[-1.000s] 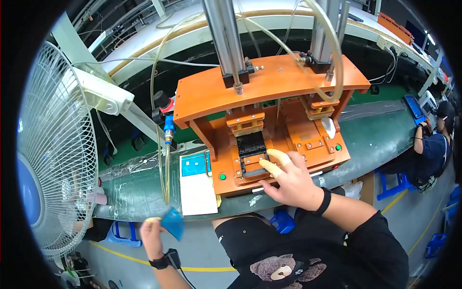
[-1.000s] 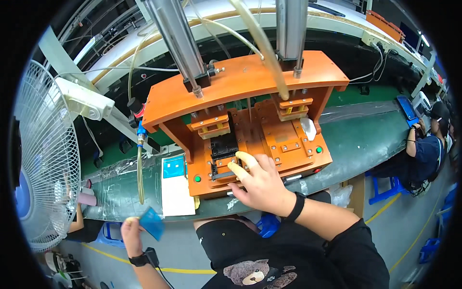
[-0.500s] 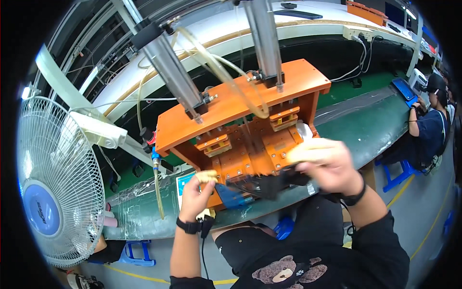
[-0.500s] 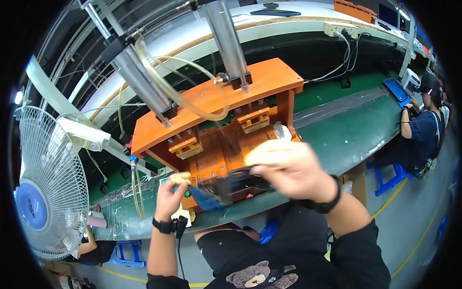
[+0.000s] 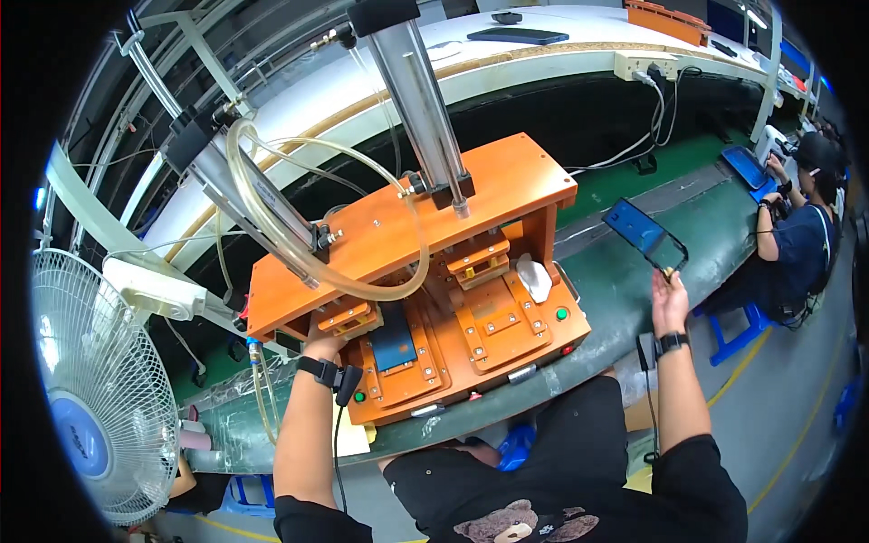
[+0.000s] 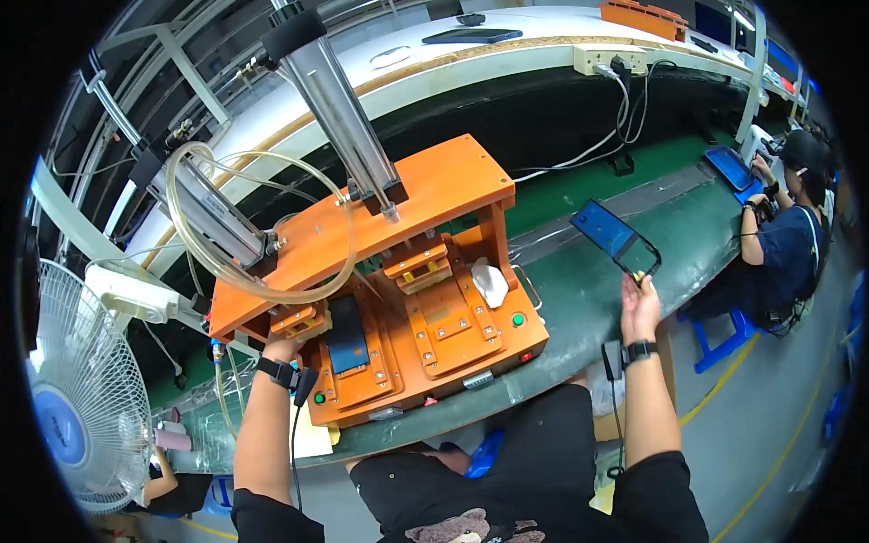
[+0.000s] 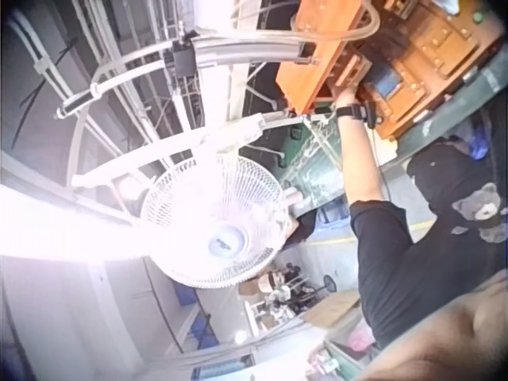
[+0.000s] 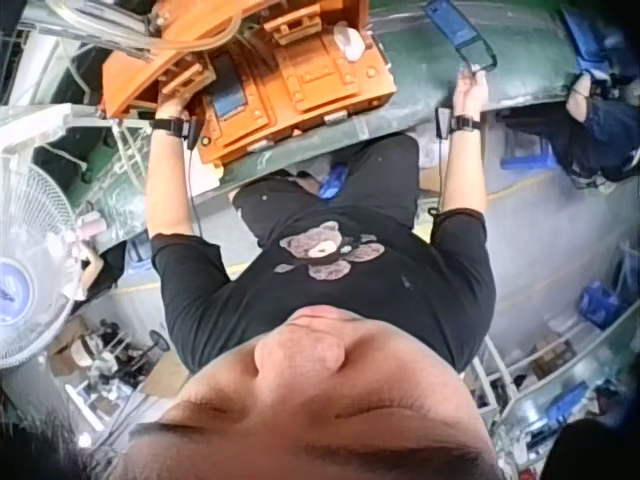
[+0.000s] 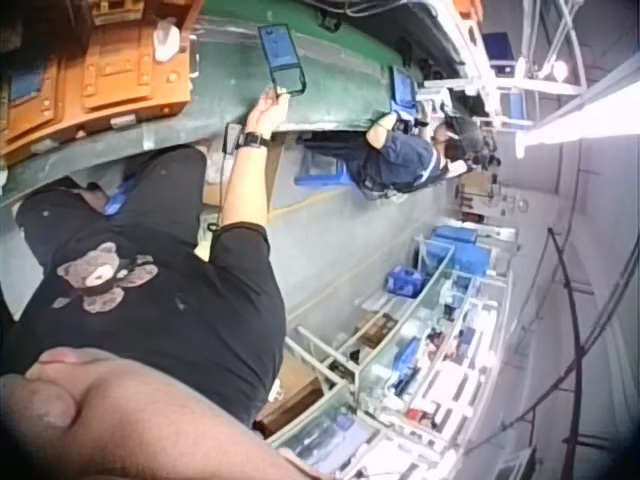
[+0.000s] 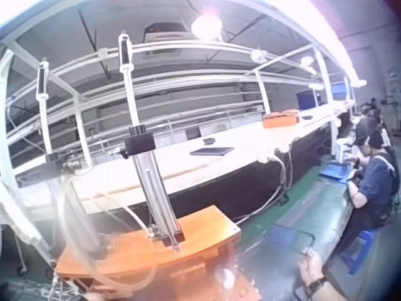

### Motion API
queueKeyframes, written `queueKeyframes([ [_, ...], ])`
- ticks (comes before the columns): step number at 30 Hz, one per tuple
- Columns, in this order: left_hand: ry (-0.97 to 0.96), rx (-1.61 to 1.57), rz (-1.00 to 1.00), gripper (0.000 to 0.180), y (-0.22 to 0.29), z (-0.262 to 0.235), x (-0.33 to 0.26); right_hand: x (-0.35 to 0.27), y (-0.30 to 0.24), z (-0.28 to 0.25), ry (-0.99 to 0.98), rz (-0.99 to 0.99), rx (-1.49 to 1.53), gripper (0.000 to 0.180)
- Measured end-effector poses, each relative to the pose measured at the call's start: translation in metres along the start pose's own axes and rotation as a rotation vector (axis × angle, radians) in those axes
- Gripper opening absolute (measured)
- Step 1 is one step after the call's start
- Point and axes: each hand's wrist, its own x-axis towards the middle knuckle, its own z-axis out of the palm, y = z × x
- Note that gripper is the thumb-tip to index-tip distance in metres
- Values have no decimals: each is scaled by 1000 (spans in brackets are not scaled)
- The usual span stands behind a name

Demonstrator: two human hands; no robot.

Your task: Placing components into plastic casings and using a pneumatic press.

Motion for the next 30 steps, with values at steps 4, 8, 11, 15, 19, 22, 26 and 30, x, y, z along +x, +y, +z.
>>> queueKeyframes([
  [4, 288, -496, -326, 35, -1, 1, 0, 59, 72, 54, -3, 190, 42, 29],
  [8, 364, -274, -277, 35, 6, 5, -2, 91, 112, 119, -26, 503, -284, 33],
  [11, 414, -88, -257, 35, 9, -3, -13, 79, 120, 142, -281, 590, -808, 27],
  [15, 400, 126, -198, 35, 15, -5, -22, 78, 126, 129, -130, 385, -717, 21],
  [19, 348, 321, -108, 35, 23, -3, -14, 71, 130, 136, -189, 312, -825, 24],
  [22, 303, 457, -21, 35, 23, 3, -33, 71, 131, 134, -217, 204, -900, 26],
  [26, 264, 643, 102, 35, 24, 0, -45, 73, 136, 126, -231, 88, -997, 27],
  [30, 233, 839, 214, 35, 40, -3, 1, 67, 140, 132, -261, 84, -1028, 27],
])
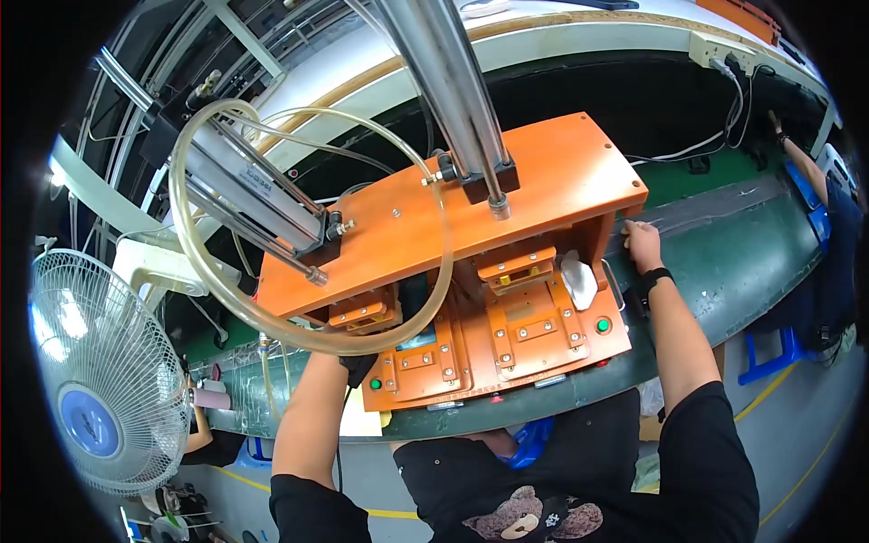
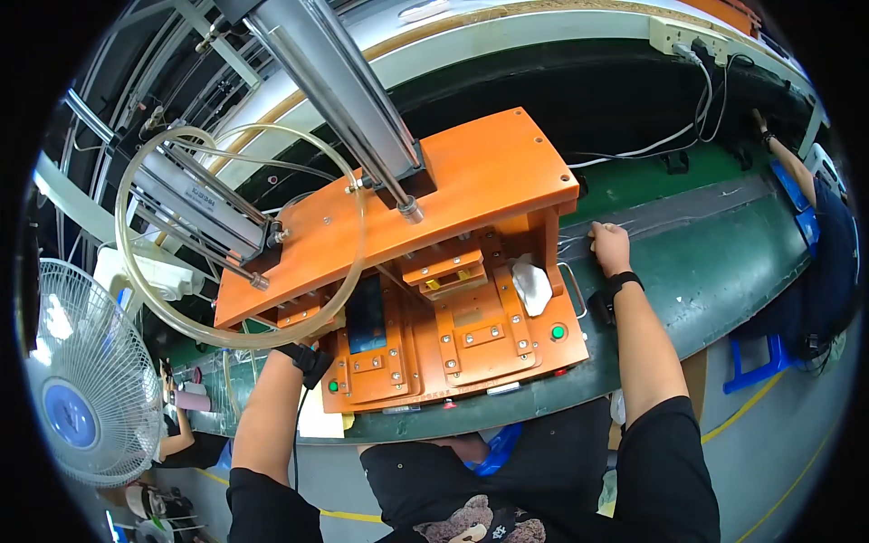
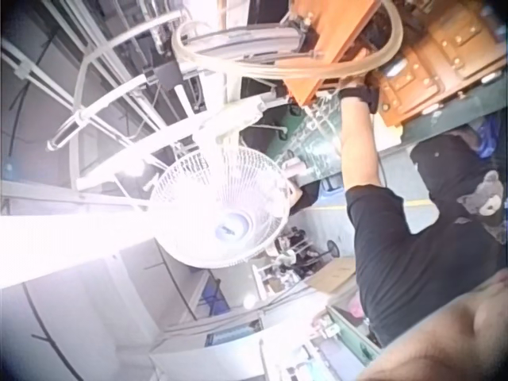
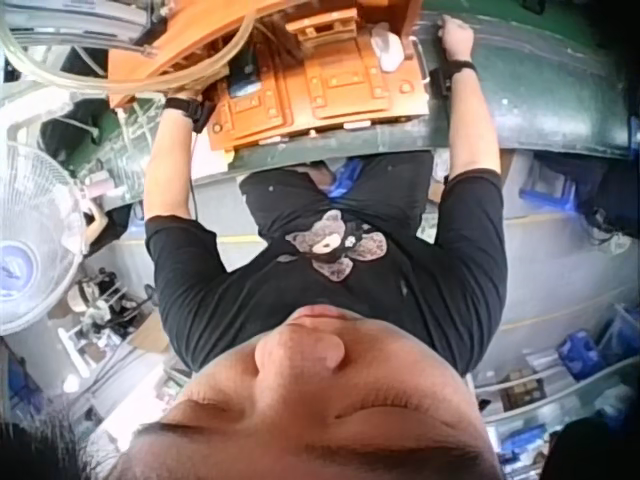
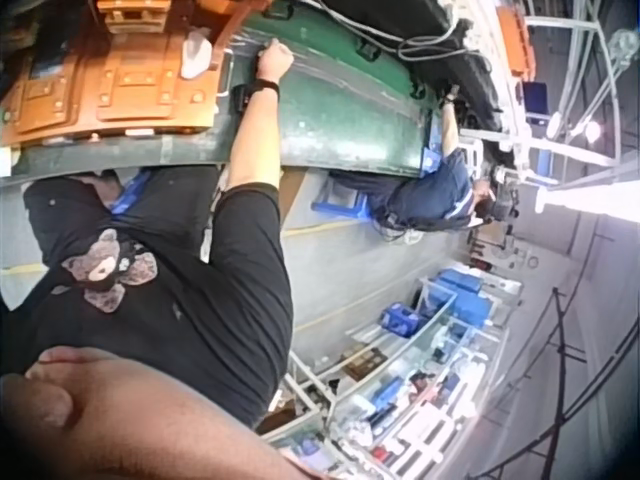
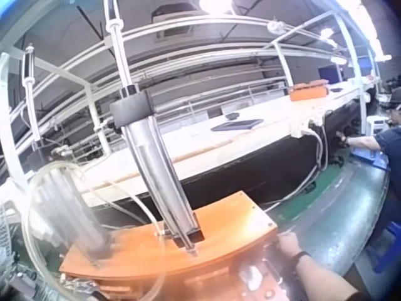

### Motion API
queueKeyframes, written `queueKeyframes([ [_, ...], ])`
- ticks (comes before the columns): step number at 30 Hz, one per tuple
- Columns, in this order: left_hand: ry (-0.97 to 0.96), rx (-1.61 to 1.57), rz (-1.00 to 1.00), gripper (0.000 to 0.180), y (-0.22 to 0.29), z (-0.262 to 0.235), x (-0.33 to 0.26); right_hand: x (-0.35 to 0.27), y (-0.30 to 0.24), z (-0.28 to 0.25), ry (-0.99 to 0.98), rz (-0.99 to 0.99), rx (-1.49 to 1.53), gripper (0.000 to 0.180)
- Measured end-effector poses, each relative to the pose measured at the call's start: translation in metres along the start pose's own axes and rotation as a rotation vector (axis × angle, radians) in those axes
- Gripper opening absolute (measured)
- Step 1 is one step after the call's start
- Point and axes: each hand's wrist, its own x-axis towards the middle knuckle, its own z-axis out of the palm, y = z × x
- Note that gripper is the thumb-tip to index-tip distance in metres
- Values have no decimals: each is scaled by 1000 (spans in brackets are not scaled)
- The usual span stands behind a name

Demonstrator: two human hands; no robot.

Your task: Placing components into plastic casings and using a pneumatic press.

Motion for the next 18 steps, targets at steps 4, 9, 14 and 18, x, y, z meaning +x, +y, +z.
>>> queueKeyframes([
  [4, -5, 172, 143, 35, 2, -10, -9, 1, -2, 3, -26, -10, -33, 29],
  [9, -396, -579, -230, 49, 41, -55, -19, -2, -7, -2, -41, 24, -66, 30],
  [14, -495, -498, -353, 51, 54, -75, -30, -4, -13, 5, -50, 37, -82, 30],
  [18, -257, -580, -219, 42, 65, -73, -40, 2, -2, -9, -23, -5, -89, 32],
])
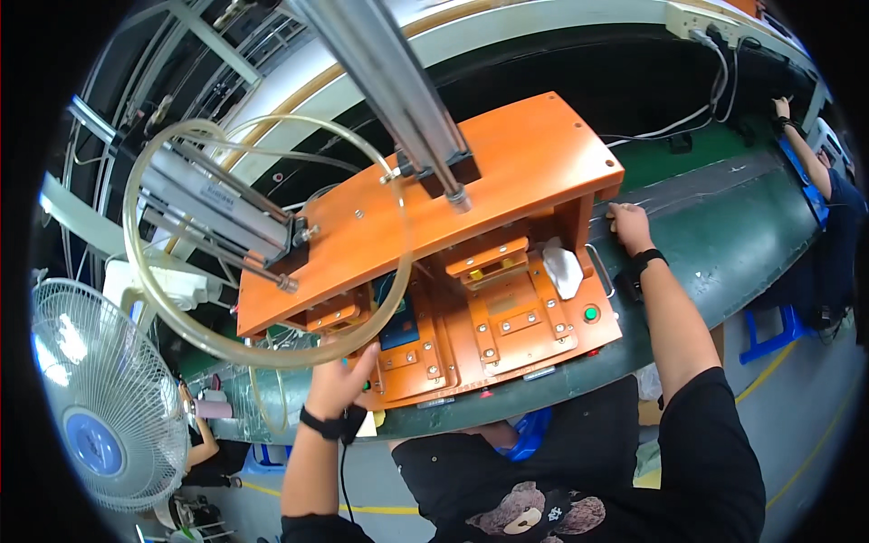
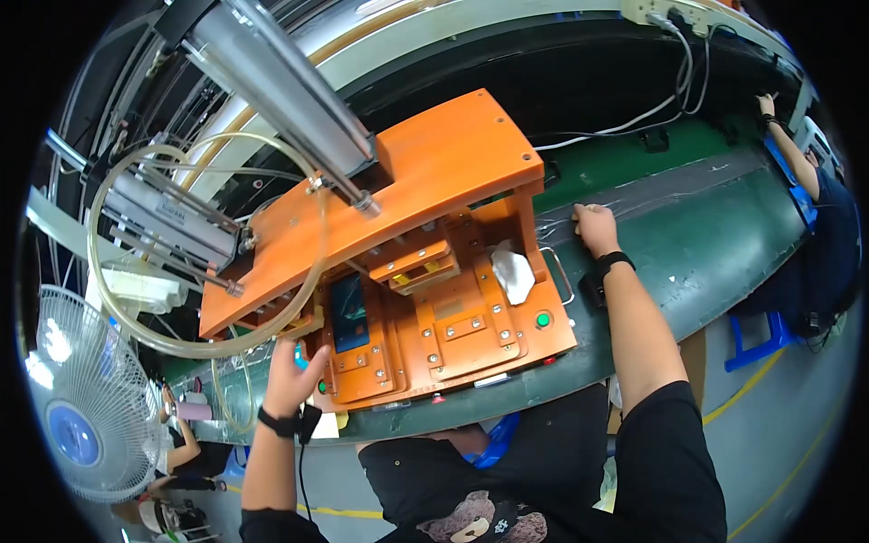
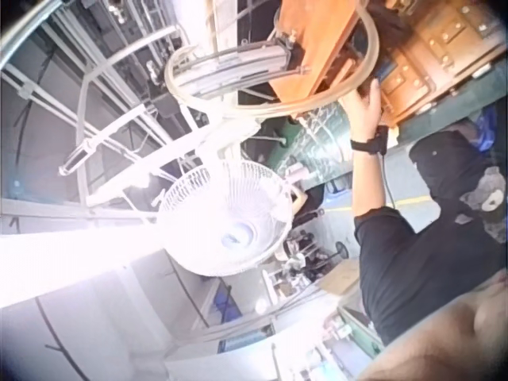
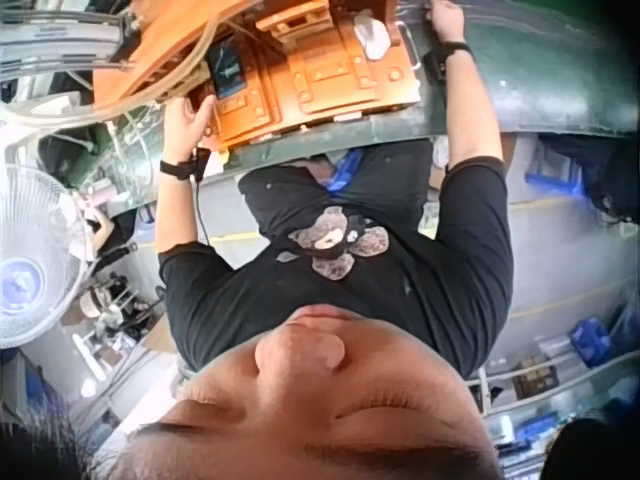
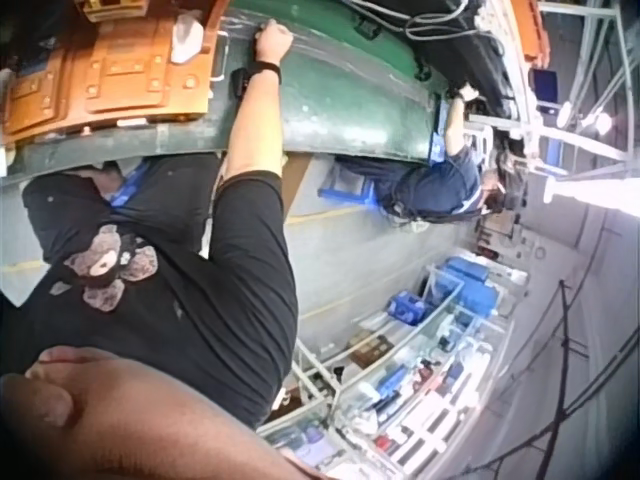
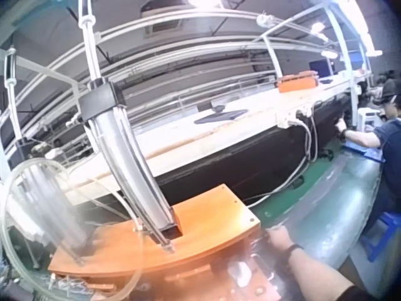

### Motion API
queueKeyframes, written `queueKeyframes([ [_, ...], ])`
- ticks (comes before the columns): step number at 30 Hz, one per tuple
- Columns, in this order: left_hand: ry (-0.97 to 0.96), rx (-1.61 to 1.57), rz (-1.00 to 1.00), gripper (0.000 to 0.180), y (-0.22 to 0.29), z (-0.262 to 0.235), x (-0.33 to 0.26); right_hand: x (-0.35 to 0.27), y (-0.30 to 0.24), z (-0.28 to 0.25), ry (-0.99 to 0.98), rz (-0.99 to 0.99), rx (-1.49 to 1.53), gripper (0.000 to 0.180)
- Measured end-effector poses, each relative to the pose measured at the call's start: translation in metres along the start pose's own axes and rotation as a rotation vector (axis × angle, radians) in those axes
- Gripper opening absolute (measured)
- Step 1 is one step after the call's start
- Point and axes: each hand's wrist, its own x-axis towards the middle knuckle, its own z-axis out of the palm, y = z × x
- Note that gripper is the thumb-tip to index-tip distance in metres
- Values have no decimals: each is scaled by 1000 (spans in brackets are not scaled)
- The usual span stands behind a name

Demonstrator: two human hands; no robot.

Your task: Placing components into plastic casings and using a pneumatic press.

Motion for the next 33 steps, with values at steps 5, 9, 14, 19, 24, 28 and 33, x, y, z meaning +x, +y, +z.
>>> queueKeyframes([
  [5, 217, -140, 155, 46, -17, 45, -71, 1, 4, 20, -50, -119, -94, 30],
  [9, 398, -61, 203, 46, -9, 76, -77, -3, -4, 21, 6, -33, -3, 31],
  [14, 521, -18, 158, 44, -9, 92, -63, -13, -18, 0, -40, 40, 36, 26],
  [19, 620, -30, 165, 45, 3, 94, -56, -6, -15, -1, -214, 133, 77, 26],
  [24, 696, -95, 80, 39, 8, 103, -55, 59, -43, -35, -187, 40, -194, 38],
  [28, 689, -124, -41, 38, -19, 113, -70, 105, -44, -57, 317, -204, -836, 53],
  [33, 570, -277, -151, 43, -33, 115, -79, 133, -52, -60, 406, 154, -1002, 75],
])
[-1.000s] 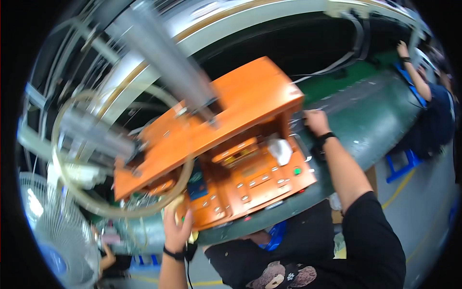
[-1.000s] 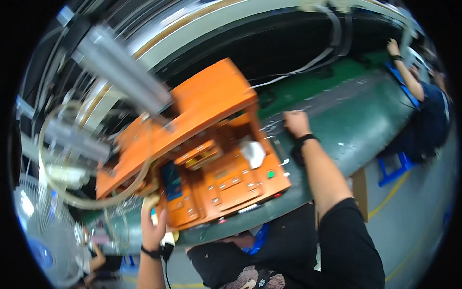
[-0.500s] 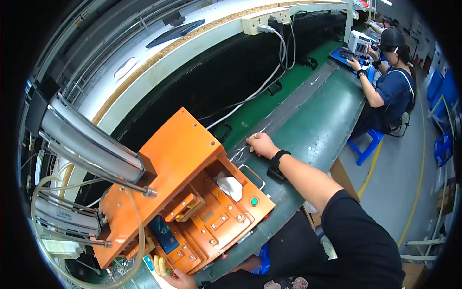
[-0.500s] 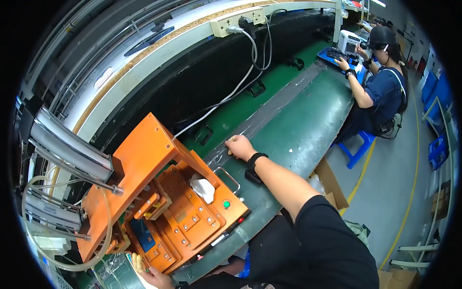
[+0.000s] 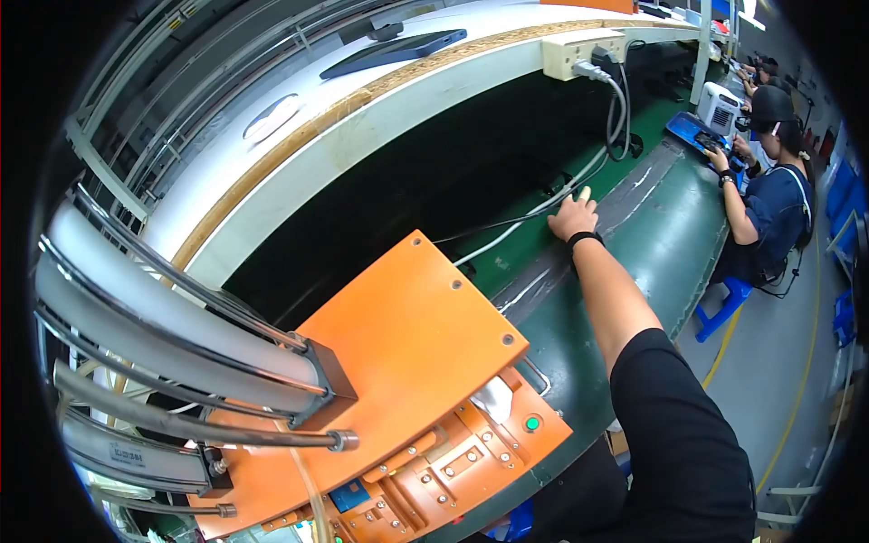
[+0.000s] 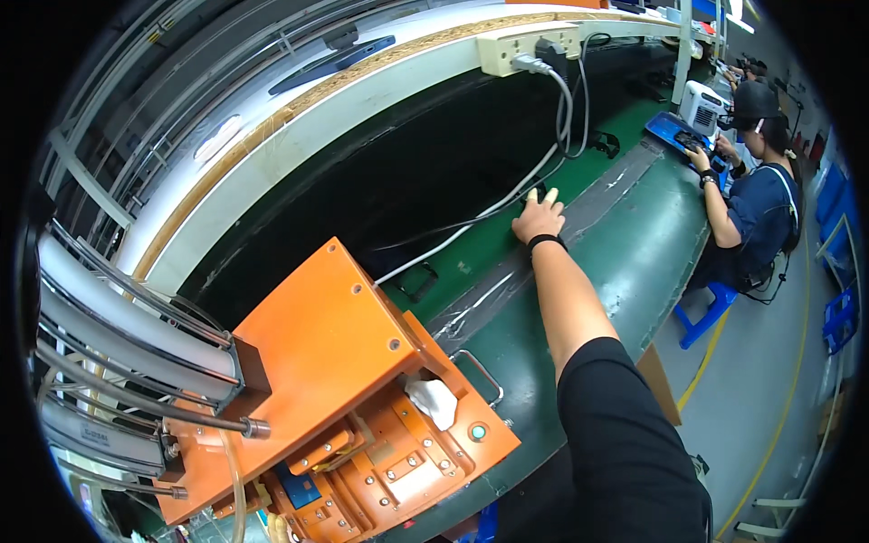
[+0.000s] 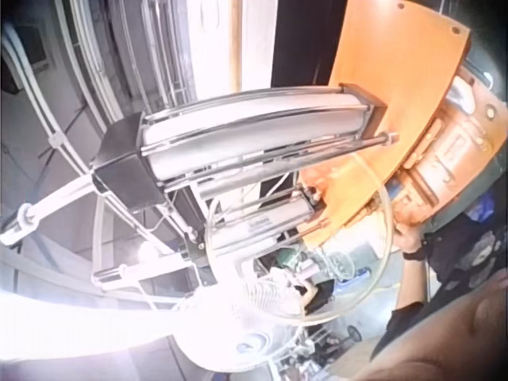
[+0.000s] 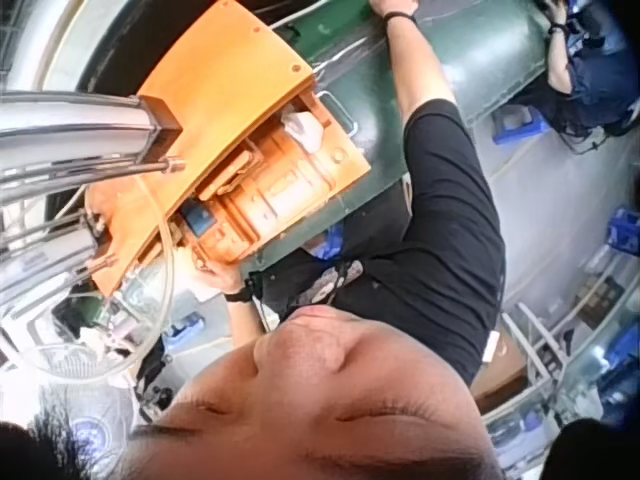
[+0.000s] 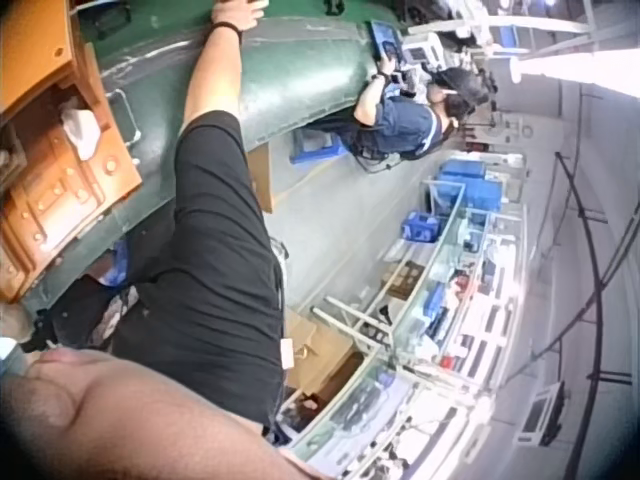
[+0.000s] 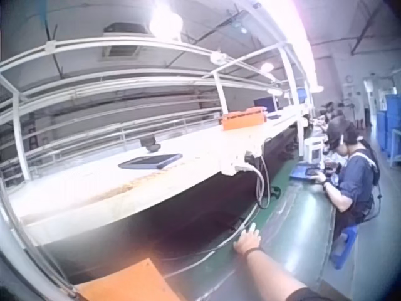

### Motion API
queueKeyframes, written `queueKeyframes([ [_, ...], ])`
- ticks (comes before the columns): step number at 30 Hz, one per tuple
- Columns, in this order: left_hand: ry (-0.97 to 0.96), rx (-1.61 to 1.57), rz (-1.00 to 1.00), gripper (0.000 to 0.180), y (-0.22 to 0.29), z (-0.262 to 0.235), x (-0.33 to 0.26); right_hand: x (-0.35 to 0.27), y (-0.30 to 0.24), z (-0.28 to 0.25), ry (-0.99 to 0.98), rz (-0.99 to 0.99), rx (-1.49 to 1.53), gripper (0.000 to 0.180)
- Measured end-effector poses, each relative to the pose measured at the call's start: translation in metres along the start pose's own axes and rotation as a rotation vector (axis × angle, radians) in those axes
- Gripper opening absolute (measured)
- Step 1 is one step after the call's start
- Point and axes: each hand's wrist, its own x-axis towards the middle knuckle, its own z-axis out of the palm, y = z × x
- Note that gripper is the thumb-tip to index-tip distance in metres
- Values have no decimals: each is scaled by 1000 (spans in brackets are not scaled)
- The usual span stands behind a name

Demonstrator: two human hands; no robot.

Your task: Placing components into plastic casings and using a pneumatic press.

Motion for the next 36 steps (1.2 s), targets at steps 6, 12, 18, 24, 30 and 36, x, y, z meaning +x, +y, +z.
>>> queueKeyframes([
  [6, 0, -58, 57, 52, 7, 4, 2, 13, -12, 11, -114, 89, 69, 50],
  [12, 52, -105, 13, 52, 1, 4, -4, 16, -2, 17, 118, -68, 100, 39],
  [18, 117, 189, 153, 48, -28, -2, -9, -60, 27, -35, -384, -48, 1270, 29],
  [24, 148, 162, 352, 46, 15, 2, 12, -205, 135, -83, -840, 381, 1829, 37],
  [30, 131, 44, 272, 43, 7, -2, 7, -374, 193, -105, -1185, 12, 2147, 75],
  [36, 29, -222, 363, 32, 28, -22, -22, -462, 168, -118, -1768, -142, 1955, 41],
])
